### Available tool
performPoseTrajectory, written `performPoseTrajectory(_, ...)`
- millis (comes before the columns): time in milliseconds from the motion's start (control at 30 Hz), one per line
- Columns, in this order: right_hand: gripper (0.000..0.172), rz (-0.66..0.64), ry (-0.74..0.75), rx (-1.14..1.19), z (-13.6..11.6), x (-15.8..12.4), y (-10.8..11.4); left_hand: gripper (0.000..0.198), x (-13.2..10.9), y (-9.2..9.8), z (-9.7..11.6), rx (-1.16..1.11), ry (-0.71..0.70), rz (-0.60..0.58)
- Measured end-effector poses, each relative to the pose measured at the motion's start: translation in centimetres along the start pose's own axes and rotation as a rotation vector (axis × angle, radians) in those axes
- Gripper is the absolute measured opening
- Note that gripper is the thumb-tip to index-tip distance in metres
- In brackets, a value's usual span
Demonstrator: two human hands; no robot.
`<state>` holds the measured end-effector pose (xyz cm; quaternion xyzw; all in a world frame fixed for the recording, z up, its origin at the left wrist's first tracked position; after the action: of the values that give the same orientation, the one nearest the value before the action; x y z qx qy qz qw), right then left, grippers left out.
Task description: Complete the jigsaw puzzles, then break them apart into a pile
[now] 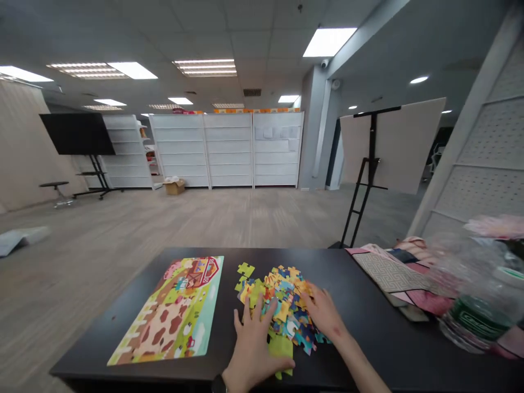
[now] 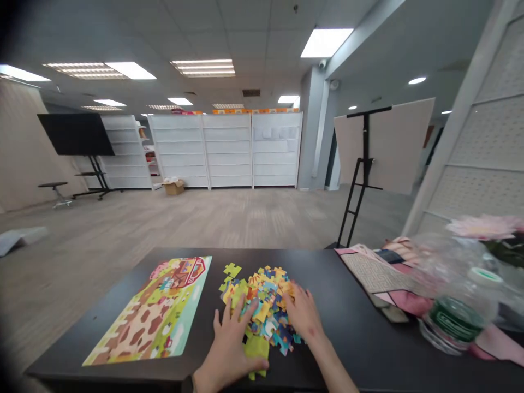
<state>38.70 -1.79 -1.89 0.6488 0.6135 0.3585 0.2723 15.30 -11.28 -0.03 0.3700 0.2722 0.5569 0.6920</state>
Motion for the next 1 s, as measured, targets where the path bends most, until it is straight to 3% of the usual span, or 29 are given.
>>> performPoseTrajectory(133,0.057,-0.026,-0.049,0.108,-1.0,0.6,0.2,0.096,0.1,-0.3,-0.2,-0.027,-0.008,0.078)
performPoseTrajectory(367,0.060,-0.104,-0.204,0.317,-1.5,3.3,1.7,0.084,-0.7,0.6,-0.1,-0.118,-0.046,0.107)
performPoseTrajectory(667,0.080,-0.161,-0.118,0.174,-3.1,5.4,0.1,0.059,-1.0,0.8,0.2,-0.128,-0.070,0.096)
performPoseTrajectory(733,0.080,-0.169,-0.096,0.146,-3.1,5.6,-0.3,0.063,-1.1,1.0,0.3,-0.112,-0.083,0.090)
performPoseTrajectory(900,0.062,-0.201,-0.091,0.150,-3.2,5.3,-0.9,0.117,-1.3,0.9,0.5,-0.073,-0.092,0.063)
performPoseTrajectory(1000,0.051,-0.217,-0.090,0.203,-3.7,4.6,-1.0,0.108,-1.2,0.7,0.5,-0.088,-0.098,0.066)
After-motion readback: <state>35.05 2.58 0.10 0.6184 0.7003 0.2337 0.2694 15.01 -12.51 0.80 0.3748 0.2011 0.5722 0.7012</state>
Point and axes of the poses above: each hand's wrist, its own x-axis towards the middle knuckle, its own y-axis out of the back of the hand, z = x × y, the point moved 1 cm from there along x, towards the middle knuckle, and after that the axes turned 2 degrees about -y, right-handed, at the moved point
